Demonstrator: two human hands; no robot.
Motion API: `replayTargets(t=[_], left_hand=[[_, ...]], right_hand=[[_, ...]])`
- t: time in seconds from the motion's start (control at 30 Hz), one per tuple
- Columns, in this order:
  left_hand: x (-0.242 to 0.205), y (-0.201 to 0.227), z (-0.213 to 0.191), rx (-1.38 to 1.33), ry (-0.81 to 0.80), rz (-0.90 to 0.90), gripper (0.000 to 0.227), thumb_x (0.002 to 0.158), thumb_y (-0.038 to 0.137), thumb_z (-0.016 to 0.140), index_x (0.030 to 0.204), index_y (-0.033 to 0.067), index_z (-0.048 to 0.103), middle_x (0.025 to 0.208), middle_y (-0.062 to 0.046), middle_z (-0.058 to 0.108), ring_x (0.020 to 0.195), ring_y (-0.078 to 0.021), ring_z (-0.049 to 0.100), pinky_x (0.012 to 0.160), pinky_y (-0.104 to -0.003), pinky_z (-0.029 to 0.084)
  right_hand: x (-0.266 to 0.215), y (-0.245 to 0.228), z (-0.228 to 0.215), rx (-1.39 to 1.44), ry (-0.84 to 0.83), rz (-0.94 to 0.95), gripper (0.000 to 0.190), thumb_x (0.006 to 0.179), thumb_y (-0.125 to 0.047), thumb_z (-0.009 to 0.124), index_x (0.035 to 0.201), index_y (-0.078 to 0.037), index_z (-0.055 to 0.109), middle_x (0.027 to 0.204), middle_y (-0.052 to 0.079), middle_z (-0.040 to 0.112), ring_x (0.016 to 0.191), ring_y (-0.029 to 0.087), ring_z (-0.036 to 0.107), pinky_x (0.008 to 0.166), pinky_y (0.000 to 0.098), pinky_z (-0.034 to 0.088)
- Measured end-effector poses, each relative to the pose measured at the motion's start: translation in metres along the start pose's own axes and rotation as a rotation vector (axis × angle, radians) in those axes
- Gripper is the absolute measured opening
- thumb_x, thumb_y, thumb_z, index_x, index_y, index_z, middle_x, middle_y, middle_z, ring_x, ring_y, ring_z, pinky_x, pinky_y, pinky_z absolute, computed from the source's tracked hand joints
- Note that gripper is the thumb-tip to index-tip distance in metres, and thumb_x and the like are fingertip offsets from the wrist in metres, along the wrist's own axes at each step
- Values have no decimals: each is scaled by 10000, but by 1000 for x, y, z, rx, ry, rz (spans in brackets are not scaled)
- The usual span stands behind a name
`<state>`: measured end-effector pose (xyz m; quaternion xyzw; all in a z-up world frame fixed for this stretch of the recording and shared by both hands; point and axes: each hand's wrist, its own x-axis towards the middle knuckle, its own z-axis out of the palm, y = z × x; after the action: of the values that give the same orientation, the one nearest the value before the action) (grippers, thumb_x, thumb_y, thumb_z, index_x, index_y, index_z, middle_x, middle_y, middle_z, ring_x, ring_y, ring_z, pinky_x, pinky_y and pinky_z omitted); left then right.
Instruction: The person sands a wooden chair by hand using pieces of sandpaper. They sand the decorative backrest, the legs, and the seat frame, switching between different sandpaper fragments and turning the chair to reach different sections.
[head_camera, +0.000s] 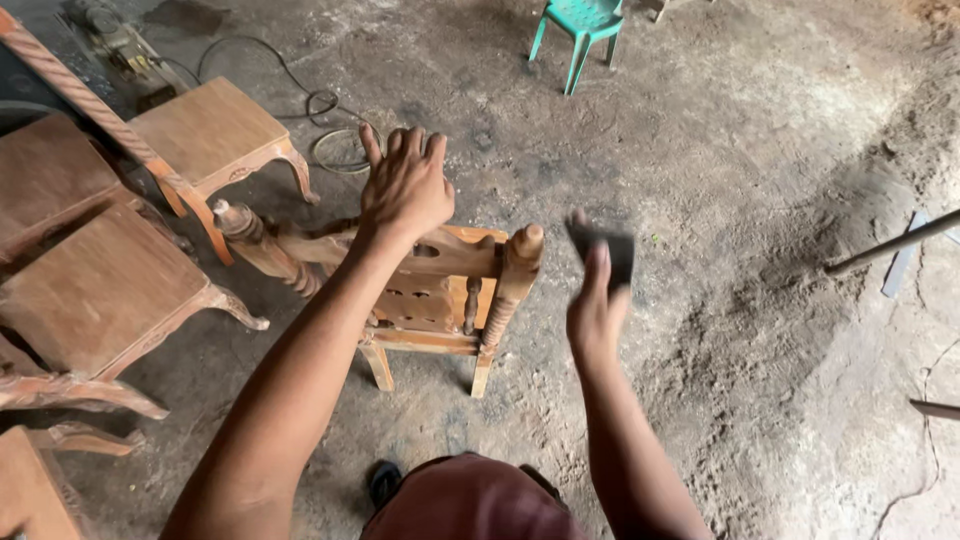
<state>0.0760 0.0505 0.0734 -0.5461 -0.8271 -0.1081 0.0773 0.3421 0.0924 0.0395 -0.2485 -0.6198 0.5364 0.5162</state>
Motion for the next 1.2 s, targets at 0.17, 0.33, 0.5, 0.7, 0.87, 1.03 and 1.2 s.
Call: replayTargets(t=[0.17,0.33,0.5,0.7,0.87,1.03,1.2], left_hand=[[1,-2,2,5,38,43,568,861,209,715,1343,-21,523,1342,-234,560,1300,-370,510,1163,-747,68],[0,-2,0,-3,-65,19,558,853,210,714,1328,-14,525,1362,-233,541,1304,-373,503,1160,-738,62],[4,-2,2,15,-50,34,552,879,218,701,1329,-39,512,1364,-276,515,1273,-385,524,1140,-736,87],[0,1,0,1,-19,40,566,874,162,678,1368,-38,489,1379,-291,489,1236,-385,553,1142,-748,78],[-10,3,-6,-37,-93,22,640,849,165,692,1412,-23,453,1396,-275,475,1260,-384,545,1169,-732,72],[-5,3,-15,-16,156,73,686,783,143,701,1398,-21,447,1444,-341,401,1285,-434,508,1094,-760,59],[-6,11,-23,-91,-264,-71,742,908,47,541,1584,29,236,1578,-321,269,1338,-452,463,1120,-790,52]], right_hand=[[-22,25,42,-48,155,400,554,1040,-467,424,1363,-36,555,1366,200,626,1320,316,574,1119,479,428],[-5,47,39,155,250,378,558,1021,-490,492,1312,-20,571,1308,197,640,1256,297,611,1090,454,483],[-18,53,43,-34,236,323,547,1031,-503,498,1249,-16,617,1180,164,674,1132,304,638,983,396,517],[-24,11,-6,-701,-37,-501,499,998,-323,455,1413,-119,643,1383,18,693,1318,287,567,1130,474,363],[63,9,-18,-1475,-633,-1171,527,1047,-266,595,1536,-441,509,1652,66,278,1527,376,176,1255,620,97],[81,-5,-103,-1470,-584,-1265,492,1113,-414,564,1589,-328,471,1726,38,61,1621,331,75,1281,623,198],[50,8,-54,-1091,-408,-1264,349,1165,-408,579,1474,-267,658,1753,80,159,1623,304,175,1312,529,237]])
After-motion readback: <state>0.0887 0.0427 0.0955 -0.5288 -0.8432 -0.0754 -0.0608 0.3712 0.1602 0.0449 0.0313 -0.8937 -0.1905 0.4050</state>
